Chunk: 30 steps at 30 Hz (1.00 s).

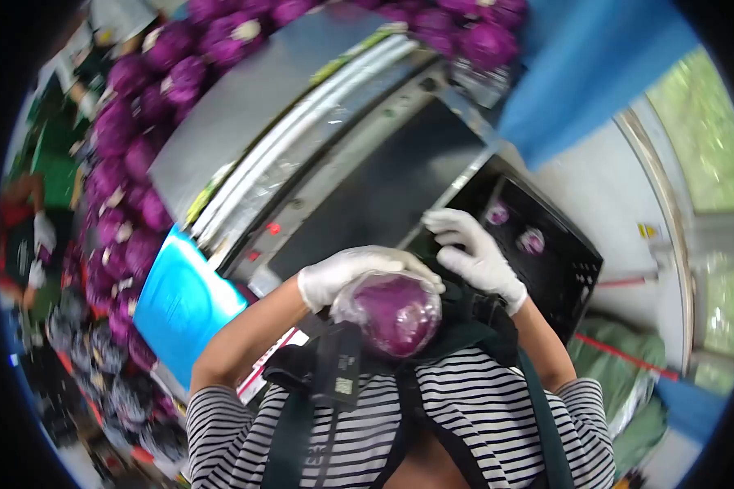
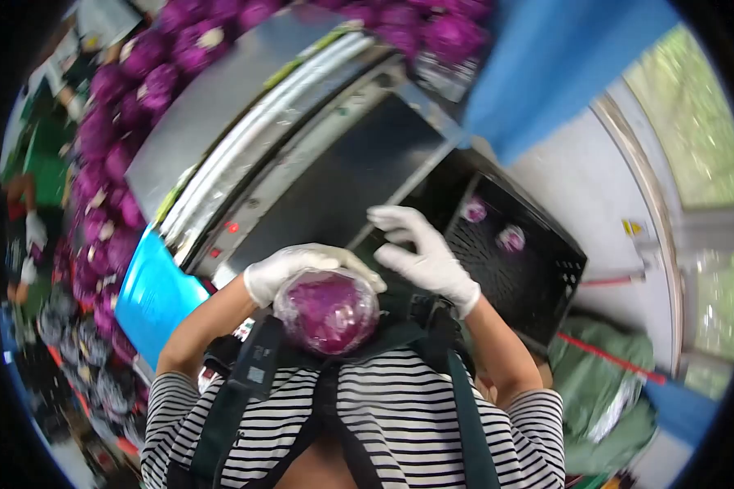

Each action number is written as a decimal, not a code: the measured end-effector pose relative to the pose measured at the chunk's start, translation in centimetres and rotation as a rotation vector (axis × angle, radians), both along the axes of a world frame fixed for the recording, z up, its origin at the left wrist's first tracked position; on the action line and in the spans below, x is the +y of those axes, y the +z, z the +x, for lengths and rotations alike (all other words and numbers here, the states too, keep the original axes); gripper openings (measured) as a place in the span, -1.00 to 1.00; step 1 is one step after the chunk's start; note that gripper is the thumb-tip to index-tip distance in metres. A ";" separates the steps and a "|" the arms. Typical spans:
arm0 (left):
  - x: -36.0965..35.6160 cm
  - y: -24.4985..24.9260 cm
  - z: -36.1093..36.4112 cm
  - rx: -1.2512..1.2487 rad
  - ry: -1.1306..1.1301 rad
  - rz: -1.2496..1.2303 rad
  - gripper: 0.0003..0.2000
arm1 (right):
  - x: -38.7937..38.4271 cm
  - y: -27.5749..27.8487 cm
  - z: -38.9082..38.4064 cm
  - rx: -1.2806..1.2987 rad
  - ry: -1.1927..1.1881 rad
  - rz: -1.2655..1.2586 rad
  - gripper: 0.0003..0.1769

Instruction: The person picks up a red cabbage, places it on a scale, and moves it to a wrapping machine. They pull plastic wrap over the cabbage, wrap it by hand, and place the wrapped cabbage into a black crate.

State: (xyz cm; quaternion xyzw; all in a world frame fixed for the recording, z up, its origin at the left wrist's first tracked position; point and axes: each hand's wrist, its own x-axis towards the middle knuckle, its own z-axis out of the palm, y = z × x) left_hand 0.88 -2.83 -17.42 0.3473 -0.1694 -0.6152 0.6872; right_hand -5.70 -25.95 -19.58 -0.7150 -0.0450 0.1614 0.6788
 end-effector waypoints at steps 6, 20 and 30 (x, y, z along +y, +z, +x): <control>-3.5 -1.8 -1.4 0.145 0.105 0.376 -0.51 | -0.5 0.2 -1.9 -0.248 0.274 0.168 0.20; -20.5 -3.3 -2.2 -0.347 -0.053 0.506 -0.47 | -16.9 -22.7 -14.3 0.367 -1.118 1.264 -0.46; -16.7 3.3 3.9 -0.725 0.189 0.580 -0.60 | -20.1 -46.5 -7.8 0.719 -1.182 1.018 -0.39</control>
